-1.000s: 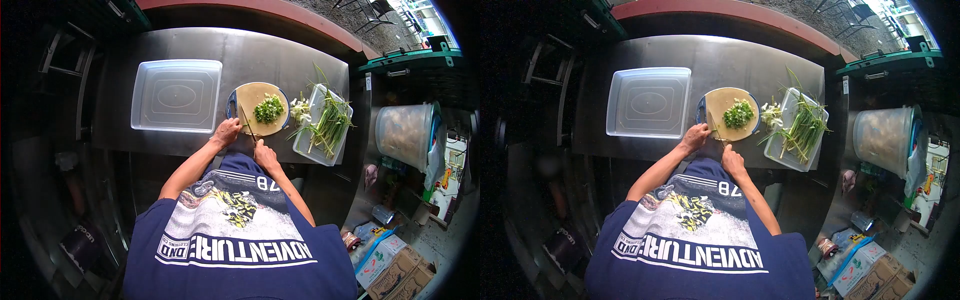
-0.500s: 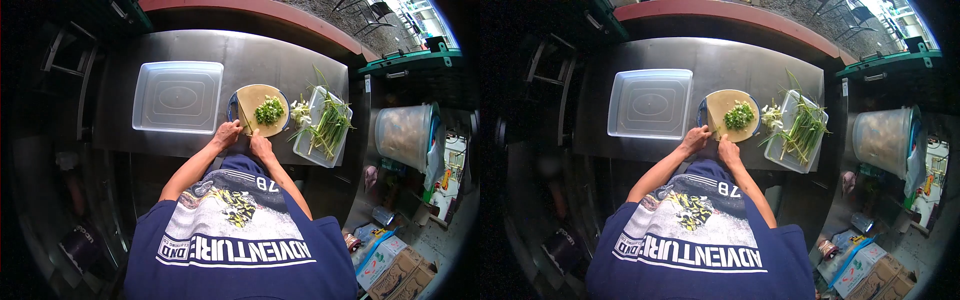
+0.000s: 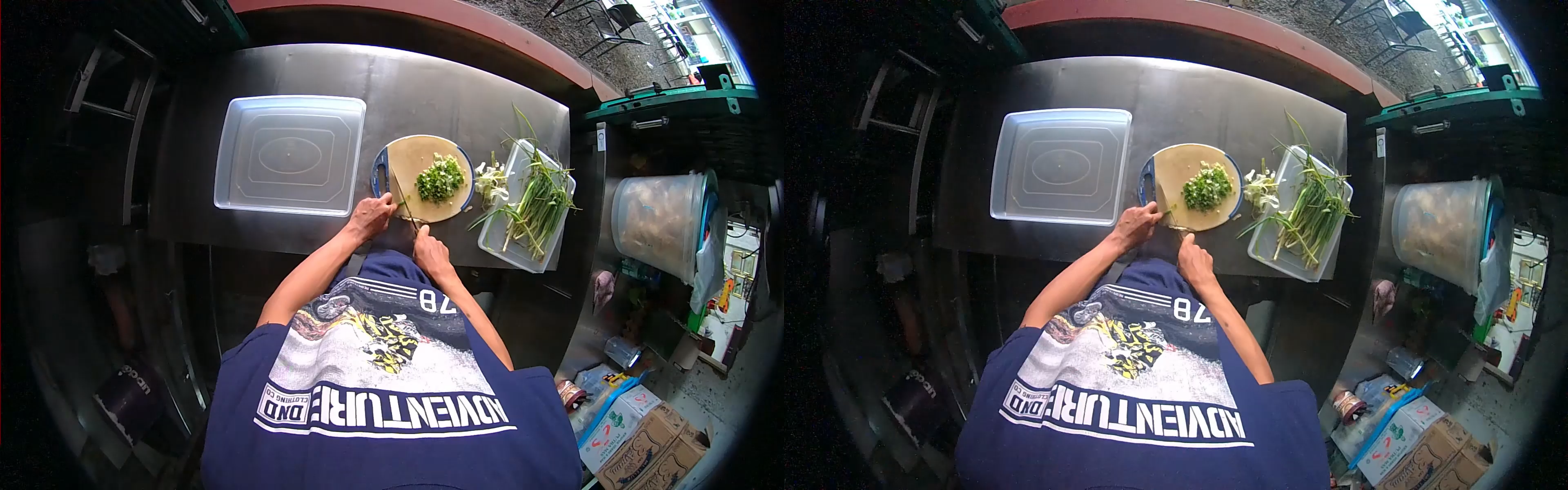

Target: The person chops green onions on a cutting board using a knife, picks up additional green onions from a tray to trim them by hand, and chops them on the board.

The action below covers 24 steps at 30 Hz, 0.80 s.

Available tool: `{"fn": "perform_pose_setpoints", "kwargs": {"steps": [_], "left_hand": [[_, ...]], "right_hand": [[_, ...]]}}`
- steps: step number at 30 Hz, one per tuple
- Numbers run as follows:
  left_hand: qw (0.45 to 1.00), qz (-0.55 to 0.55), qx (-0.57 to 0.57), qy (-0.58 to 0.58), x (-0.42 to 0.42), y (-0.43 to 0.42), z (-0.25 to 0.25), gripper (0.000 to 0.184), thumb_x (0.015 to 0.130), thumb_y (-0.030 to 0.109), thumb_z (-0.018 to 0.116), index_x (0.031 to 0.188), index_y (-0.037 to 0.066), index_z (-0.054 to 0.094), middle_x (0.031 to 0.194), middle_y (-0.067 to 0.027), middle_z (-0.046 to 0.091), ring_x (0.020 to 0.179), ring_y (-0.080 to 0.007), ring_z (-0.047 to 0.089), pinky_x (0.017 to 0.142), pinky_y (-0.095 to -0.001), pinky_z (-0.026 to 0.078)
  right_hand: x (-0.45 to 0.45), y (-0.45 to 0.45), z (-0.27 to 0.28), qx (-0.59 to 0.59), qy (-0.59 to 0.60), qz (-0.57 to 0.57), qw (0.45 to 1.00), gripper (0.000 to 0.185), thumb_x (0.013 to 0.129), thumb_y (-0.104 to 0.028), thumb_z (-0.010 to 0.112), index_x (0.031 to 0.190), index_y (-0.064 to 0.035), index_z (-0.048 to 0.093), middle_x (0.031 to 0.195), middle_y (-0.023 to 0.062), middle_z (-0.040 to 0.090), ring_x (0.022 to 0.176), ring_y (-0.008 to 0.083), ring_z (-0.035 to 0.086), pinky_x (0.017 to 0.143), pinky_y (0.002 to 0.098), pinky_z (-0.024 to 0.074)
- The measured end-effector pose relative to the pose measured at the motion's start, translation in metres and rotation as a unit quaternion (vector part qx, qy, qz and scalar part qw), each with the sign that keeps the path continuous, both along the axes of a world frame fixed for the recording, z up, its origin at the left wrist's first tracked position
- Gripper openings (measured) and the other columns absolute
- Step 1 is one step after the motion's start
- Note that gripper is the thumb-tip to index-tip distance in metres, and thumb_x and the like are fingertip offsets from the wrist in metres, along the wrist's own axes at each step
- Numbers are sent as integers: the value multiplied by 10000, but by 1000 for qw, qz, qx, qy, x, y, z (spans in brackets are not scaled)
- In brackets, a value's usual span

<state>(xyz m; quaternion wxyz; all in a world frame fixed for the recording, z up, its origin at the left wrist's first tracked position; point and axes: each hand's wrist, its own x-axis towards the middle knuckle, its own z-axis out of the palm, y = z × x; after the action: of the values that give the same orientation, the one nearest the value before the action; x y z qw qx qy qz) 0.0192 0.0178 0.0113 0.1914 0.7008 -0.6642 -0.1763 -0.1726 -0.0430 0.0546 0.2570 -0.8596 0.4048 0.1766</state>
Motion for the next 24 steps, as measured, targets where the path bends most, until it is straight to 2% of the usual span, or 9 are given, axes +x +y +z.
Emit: {"fn": "perform_pose_setpoints", "kwargs": {"steps": [5, 8, 16, 24], "left_hand": [[1000, -5, 18, -9, -3, -1, 8, 111, 742, 63, 579, 844, 66, 622, 846, -116, 547, 693, -308, 633, 620, -403, 531], [1000, -1, -2, -9, 0, 1, 7, 90, 760, 71, 557, 816, 66, 628, 841, -121, 549, 649, -296, 635, 567, -399, 526], [1000, 3, -3, -19, -1, 1, 2, 130, 748, 61, 582, 855, 76, 654, 833, -97, 559, 710, -283, 612, 659, -387, 494], [1000, 1, -6, -11, -1, -1, 3, 139, 725, 56, 592, 846, 71, 659, 843, -93, 564, 745, -274, 616, 664, -387, 492]], "right_hand": [[21, -5, -13, -17, -4, -16, 1000, 230, 890, -109, 389, 1042, 56, 439, 831, 301, 643, 808, 432, 653, 720, 513, 521], [27, -10, -14, -29, -29, -10, 999, 230, 876, -106, 417, 1034, 59, 443, 826, 298, 644, 805, 436, 652, 718, 513, 520], [10, -11, 2, 1, -2, -3, 1000, 187, 841, -86, 463, 974, 39, 425, 799, 303, 639, 794, 462, 640, 711, 535, 514], [-9, 1, 4, 1, -11, 5, 1000, 187, 841, -78, 465, 975, 40, 408, 794, 309, 636, 781, 465, 640, 699, 538, 514]]}}
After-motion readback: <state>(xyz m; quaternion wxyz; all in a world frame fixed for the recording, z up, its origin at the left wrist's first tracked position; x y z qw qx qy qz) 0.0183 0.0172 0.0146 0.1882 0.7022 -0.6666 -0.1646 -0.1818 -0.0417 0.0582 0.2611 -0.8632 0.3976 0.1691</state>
